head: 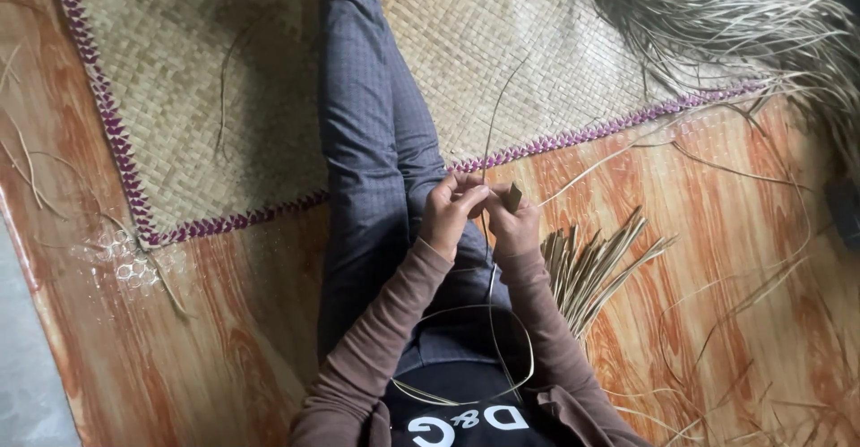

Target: Splitting long dried plant fibers into thinner strips using a handheld wooden tool while sitting on a mat.

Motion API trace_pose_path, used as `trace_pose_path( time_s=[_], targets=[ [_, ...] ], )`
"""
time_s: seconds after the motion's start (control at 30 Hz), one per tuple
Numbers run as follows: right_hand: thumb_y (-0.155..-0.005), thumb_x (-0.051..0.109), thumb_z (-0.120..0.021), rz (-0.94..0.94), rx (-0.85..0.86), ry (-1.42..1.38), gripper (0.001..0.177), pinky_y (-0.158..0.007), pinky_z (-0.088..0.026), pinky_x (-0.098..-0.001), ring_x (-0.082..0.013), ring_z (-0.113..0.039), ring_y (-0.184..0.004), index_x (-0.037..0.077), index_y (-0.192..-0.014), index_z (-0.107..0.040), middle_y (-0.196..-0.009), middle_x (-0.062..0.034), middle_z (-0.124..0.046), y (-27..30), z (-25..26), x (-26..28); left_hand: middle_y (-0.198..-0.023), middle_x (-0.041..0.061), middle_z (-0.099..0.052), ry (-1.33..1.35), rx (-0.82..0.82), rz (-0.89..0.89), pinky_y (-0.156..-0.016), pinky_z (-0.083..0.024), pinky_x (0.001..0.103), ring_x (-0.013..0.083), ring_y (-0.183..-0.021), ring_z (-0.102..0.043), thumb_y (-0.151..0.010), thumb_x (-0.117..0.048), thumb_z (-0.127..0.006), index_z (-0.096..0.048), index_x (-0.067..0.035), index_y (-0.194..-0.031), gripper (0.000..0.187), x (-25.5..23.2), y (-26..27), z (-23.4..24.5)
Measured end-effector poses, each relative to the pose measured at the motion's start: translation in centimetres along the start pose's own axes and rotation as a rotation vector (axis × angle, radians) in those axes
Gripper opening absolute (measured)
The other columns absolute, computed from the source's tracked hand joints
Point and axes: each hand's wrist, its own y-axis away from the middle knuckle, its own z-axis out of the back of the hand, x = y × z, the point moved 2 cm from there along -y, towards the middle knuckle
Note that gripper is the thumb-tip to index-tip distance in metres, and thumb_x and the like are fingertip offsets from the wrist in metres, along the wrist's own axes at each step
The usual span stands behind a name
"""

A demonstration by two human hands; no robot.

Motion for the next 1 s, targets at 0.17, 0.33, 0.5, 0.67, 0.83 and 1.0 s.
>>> trace_pose_path(
  time_s=[0.17,0.33,0.5,0.67,0.83,1.0],
  targets=[
    [-0.090,0.014,-0.071,-0.003,0.051,0.026,0.013,-0.044,-0.034,-0.0210,-0.0097,-0.046,-0.040,0.002,-0.085,-0.073,-0.042,-0.0048,-0.046,0.2,-0.3,-0.1,-0.069,0.003,-0.064,0.061,-0.064,0.064,-0.061,-0.048,0.020,0.0073,-0.066,-0.057,-0.084,-0.020,-0.078,-0.076,-0.006,-0.093,0.017,-1.0,0.8,-0.6],
    [-0.087,0.019,-0.067,0.000,0.197,0.194,0.016,-0.049,-0.038,-0.0246,-0.0129,-0.048,-0.045,0.005,-0.084,-0.073,-0.045,-0.0060,-0.048,1.0,-0.4,1.4,-0.070,0.004,-0.067,0.115,-0.089,0.067,-0.064,-0.050,0.020,0.0096,-0.067,-0.061,-0.082,-0.025,-0.079,-0.075,-0.011,-0.088,0.015,-0.2,-0.8,0.0],
    [-0.086,0.030,-0.065,-0.043,0.338,0.446,0.023,-0.054,-0.040,-0.0316,-0.0187,-0.050,-0.052,0.009,-0.088,-0.076,-0.050,-0.0095,-0.052,2.0,1.1,-1.3,-0.070,0.005,-0.065,0.129,-0.153,-0.037,-0.063,-0.052,0.019,0.0087,-0.068,-0.060,-0.082,-0.025,-0.079,-0.076,-0.010,-0.089,0.017,0.0,-3.7,1.1],
    [-0.088,0.024,-0.065,-0.016,0.394,0.491,0.018,-0.067,-0.048,-0.0360,-0.0241,-0.059,-0.069,0.009,-0.091,-0.074,-0.070,-0.0154,-0.062,3.4,1.7,0.3,-0.065,0.005,-0.059,0.159,-0.193,-0.091,-0.059,-0.047,0.021,0.0119,-0.064,-0.057,-0.082,-0.021,-0.078,-0.073,-0.006,-0.088,0.017,-0.7,-4.7,0.7],
    [-0.083,0.019,-0.067,0.042,0.457,0.526,0.014,-0.065,-0.051,-0.0365,-0.0256,-0.064,-0.066,0.008,-0.088,-0.075,-0.070,-0.0147,-0.067,4.1,3.6,-4.6,-0.060,0.003,-0.055,0.104,-0.240,-0.123,-0.055,-0.042,0.021,0.0104,-0.057,-0.054,-0.083,-0.024,-0.075,-0.072,-0.010,-0.083,0.014,0.6,-8.4,1.8],
    [-0.083,0.020,-0.069,0.103,0.570,0.508,0.012,-0.056,-0.052,-0.0323,-0.0179,-0.062,-0.057,0.013,-0.087,-0.077,-0.066,-0.0089,-0.065,5.6,3.6,-2.0,-0.057,0.001,-0.059,-0.029,-0.295,-0.153,-0.054,-0.042,0.023,0.0116,-0.055,-0.055,-0.080,-0.032,-0.076,-0.074,-0.015,-0.079,0.018,-0.2,-10.3,3.3]
  ],
)
